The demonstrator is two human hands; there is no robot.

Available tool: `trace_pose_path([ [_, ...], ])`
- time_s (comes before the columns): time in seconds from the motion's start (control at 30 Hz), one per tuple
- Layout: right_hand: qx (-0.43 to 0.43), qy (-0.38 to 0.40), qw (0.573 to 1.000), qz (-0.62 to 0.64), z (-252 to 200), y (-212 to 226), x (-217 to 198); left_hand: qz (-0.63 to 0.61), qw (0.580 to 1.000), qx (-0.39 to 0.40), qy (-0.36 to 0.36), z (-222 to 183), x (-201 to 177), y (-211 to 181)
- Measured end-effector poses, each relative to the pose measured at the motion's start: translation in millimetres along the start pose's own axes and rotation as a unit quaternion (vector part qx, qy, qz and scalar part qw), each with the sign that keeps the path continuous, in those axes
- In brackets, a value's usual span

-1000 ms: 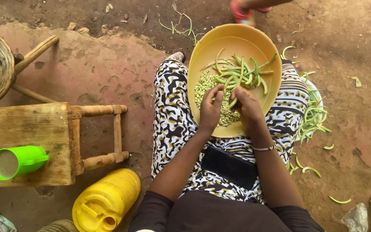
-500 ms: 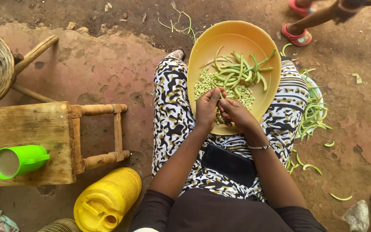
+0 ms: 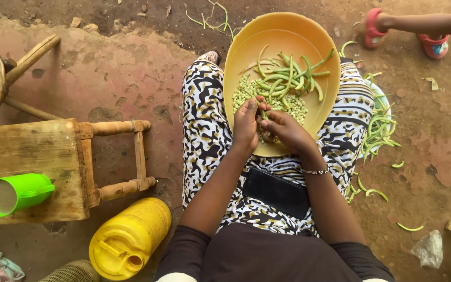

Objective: Shelling green beans by hand into a plastic bowl while sitting on the floor

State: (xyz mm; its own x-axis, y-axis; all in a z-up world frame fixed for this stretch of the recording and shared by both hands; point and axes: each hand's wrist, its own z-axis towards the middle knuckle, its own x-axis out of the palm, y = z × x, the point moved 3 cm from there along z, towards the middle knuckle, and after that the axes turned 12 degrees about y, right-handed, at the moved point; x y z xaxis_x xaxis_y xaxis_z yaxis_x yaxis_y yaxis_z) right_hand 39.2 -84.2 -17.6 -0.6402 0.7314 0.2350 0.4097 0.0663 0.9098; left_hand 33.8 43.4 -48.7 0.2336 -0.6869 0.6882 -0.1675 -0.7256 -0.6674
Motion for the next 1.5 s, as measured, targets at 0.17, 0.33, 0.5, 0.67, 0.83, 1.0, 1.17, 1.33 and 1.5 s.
trace_pose_path([
  [0.17,-0.023,-0.051,0.998,-0.041,1.7,-11.0,-19.2,0.046,0.999,0.023,-0.003,1.5,-4.2,0.2],
  [0.33,-0.022,-0.054,0.996,-0.066,-2.1,3.7,-15.5,0.06,0.998,0.025,0.005,4.2,-8.7,4.1],
  [0.5,-0.073,-0.107,0.99,-0.047,5.0,-10.9,-25.5,0.118,0.992,0.042,0.034,3.2,1.6,-0.5],
  [0.67,-0.084,-0.181,0.971,-0.13,-1.2,2.9,-23.2,0.163,0.986,0.021,0.033,-3.0,5.0,1.7],
  [0.83,-0.073,-0.187,0.97,-0.141,0.0,-8.1,-25.9,0.163,0.986,0.029,0.009,0.9,-6.2,10.2],
  [1.0,-0.087,-0.171,0.974,-0.117,2.3,-13.2,-28.1,0.202,0.976,0.075,0.008,-4.6,2.4,3.0],
  [1.17,-0.085,-0.172,0.974,-0.123,5.2,-13.6,-29.7,0.248,0.964,0.093,0.003,-10.8,10.6,-4.9],
  [1.33,-0.031,-0.224,0.94,-0.255,-5.0,16.1,-5.5,0.332,0.938,0.102,-0.002,-20.5,27.2,-20.4],
  [1.5,-0.005,-0.265,0.943,-0.203,4.5,-5.0,-16.2,0.424,0.893,0.149,0.002,-31.3,42.6,-35.0],
])
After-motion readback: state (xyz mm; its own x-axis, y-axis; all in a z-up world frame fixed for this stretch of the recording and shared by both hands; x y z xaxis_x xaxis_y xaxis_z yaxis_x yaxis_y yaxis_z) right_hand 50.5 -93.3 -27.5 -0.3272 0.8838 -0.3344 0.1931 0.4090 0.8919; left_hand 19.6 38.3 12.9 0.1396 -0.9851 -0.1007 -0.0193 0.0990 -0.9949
